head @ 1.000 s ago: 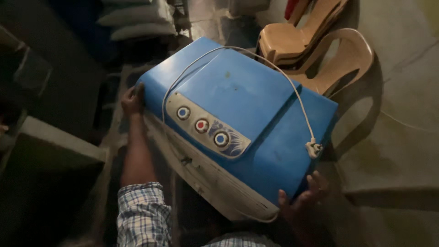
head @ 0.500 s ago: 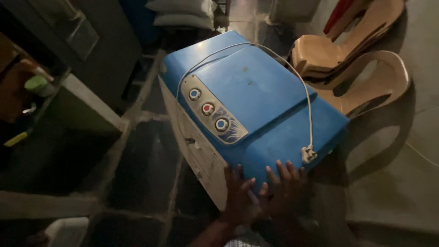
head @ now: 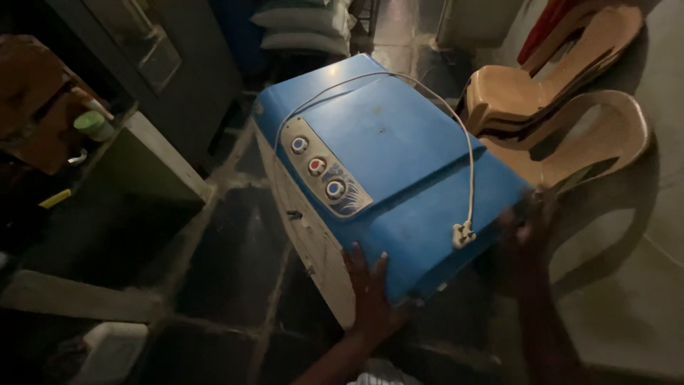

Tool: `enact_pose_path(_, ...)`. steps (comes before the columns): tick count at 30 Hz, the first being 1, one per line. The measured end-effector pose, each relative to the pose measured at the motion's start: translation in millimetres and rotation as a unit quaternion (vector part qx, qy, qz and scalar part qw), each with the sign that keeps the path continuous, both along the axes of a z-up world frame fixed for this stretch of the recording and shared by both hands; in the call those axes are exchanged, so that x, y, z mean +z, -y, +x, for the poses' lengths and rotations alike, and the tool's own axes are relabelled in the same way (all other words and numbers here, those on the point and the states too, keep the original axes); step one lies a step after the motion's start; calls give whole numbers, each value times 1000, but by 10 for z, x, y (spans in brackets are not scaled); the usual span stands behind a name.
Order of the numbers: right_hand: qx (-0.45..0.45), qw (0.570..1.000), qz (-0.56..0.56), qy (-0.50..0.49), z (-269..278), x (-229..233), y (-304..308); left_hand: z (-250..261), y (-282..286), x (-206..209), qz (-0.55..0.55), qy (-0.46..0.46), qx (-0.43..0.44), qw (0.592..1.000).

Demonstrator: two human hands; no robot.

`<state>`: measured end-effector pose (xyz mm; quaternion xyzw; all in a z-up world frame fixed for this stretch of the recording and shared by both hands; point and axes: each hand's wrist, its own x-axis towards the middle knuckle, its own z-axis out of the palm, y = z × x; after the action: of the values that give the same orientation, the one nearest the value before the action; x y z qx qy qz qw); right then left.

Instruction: The person stacks beige plastic chairs and moves a blue air cooler across a tiled floor. They also handle a green water pump and a garden hose, placing them on a small table.

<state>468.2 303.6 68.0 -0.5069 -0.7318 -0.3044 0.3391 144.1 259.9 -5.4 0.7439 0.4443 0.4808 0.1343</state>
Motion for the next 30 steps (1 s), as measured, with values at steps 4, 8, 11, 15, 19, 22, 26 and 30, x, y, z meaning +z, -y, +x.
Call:
enact_pose_path(4, -54, 917, -188, -348, 624, -462, -833, 49, 20, 30, 45, 46, 54, 996)
enact_pose_path(8, 5, 856, -244, -456, 552, -356, -827, 39, -10, 157, 68, 55, 58, 994)
enact_pose_path(11, -39, 819, -253, -513, 401, -203, -702, 67, -58, 215, 66, 44, 48, 996)
enact_pose_path(15, 3, 855, -196, -480, 677, -494, -863, 48, -353, 253, 75, 17, 10, 997)
enact_pose_path(19, -20, 894, -166, -415, 910, -812, -857, -13, -701, 296, 116, 33, -22, 992)
enact_pose_path(22, -90, 893, -174, -405, 780, -670, -688, -77, -975, 329, 126, 28, -54, 990)
enact_pose_path(26, -247, 784, -267, -503, 385, -304, -442, -211, -1269, 313, 111, 49, -106, 987)
enact_pose_path(30, -262, 860, -196, -392, 101, -450, -202, -453, -1526, 333, 81, 14, -124, 989)
